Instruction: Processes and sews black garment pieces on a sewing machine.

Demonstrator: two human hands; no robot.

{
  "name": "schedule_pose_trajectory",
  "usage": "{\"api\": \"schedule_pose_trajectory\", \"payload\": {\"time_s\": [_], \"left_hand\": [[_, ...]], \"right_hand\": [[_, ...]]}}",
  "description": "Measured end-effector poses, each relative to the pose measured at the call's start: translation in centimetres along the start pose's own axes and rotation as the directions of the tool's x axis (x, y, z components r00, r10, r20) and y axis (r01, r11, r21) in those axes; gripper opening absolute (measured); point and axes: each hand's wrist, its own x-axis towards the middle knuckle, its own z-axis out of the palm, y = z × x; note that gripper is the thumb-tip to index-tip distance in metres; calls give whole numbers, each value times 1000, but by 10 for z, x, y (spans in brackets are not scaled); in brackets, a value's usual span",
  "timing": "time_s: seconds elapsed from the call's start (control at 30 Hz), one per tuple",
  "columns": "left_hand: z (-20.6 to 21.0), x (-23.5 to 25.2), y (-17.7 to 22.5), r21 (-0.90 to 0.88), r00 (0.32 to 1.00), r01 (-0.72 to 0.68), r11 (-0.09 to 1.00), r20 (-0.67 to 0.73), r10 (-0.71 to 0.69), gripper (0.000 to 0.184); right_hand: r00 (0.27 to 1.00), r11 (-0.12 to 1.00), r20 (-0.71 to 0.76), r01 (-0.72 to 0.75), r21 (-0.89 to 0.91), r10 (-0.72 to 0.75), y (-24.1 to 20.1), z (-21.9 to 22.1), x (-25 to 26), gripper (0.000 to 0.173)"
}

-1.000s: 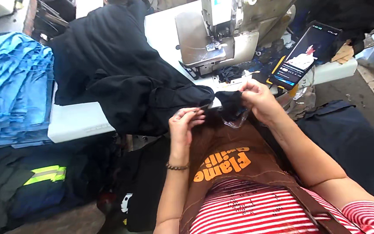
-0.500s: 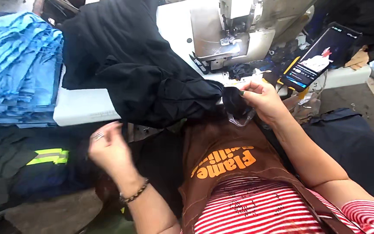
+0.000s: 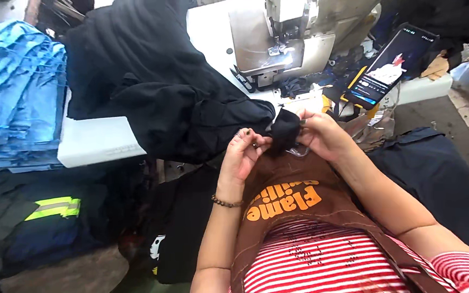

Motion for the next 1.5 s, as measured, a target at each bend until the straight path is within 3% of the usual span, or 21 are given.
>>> {"api": "schedule_pose_trajectory", "payload": {"time_s": [0.13,0.2,0.3,0.37,0.53,0.63,0.7,0.8,0.9,0.97,1.0,1.03,1.07,1.1,1.17,1.2,1.23,1.27,1.33,1.4,1.5], "left_hand": [[-7,5,7,-310,983,84,947,183,-27,41],[1,7,7,-206,994,25,978,111,-2,46],[17,7,-1,187,998,-62,980,-10,65,42],[26,3,-11,342,992,-92,935,-46,114,40],[43,1,-24,582,973,-130,803,-79,215,15],[42,7,-25,541,964,-198,818,-43,262,3],[36,9,-21,373,970,-214,903,-28,242,7],[23,12,-3,14,997,-75,997,-25,76,19],[20,12,11,-149,973,145,978,198,-114,39],[18,7,15,18,842,288,957,471,-262,41],[17,8,16,174,711,317,932,606,-355,37],[21,11,20,380,591,242,893,672,-446,28],[28,14,28,597,539,82,798,647,-539,19],[36,16,39,773,578,-153,616,576,-578,14],[46,17,60,853,762,-517,76,499,-412,11],[49,16,71,811,814,-564,-154,515,-270,5],[49,15,82,764,825,-558,-324,551,-125,11],[49,12,92,723,806,-529,-444,592,2,15],[50,3,101,686,749,-488,-541,647,145,21],[44,-2,89,656,683,-487,-576,697,217,19],[22,-8,69,603,668,-403,-689,708,228,18]], "right_hand": [[983,938,15,-177,297,180,-4,-4,0,23],[982,946,30,-188,265,187,-3,-3,0,21],[998,998,-35,-59,36,60,-3,-1,0,16],[994,988,-72,71,-140,-82,-2,-2,-1,16],[953,825,-70,216,-523,-295,0,-2,-9,15],[941,747,-15,258,-613,-337,3,-2,-11,14],[953,813,-42,233,-534,-301,4,-6,-11,14],[994,992,-53,92,-80,-97,-1,-16,-10,15],[990,948,123,-105,299,71,-5,-23,-9,20],[957,893,287,-156,423,31,-11,-25,-8,23],[931,888,361,-129,441,-44,-19,-26,-9,22],[902,892,411,-71,446,-134,-31,-25,-11,21],[858,896,460,2,445,-230,-44,-24,-14,18],[797,913,517,104,393,-313,-59,-23,-16,14],[675,915,658,400,53,-333,-85,-23,-22,14],[653,806,712,552,-213,-259,-93,-22,-27,14],[691,600,708,631,-491,-147,-97,-18,-32,16],[774,371,631,598,-710,-41,-96,-13,-35,18],[906,96,424,423,-901,-8,-80,-8,-30,25],[918,83,373,385,-919,-134,-66,-19,-20,31],[875,122,366,420,-899,-318,-53,-30,-12,24]]}}
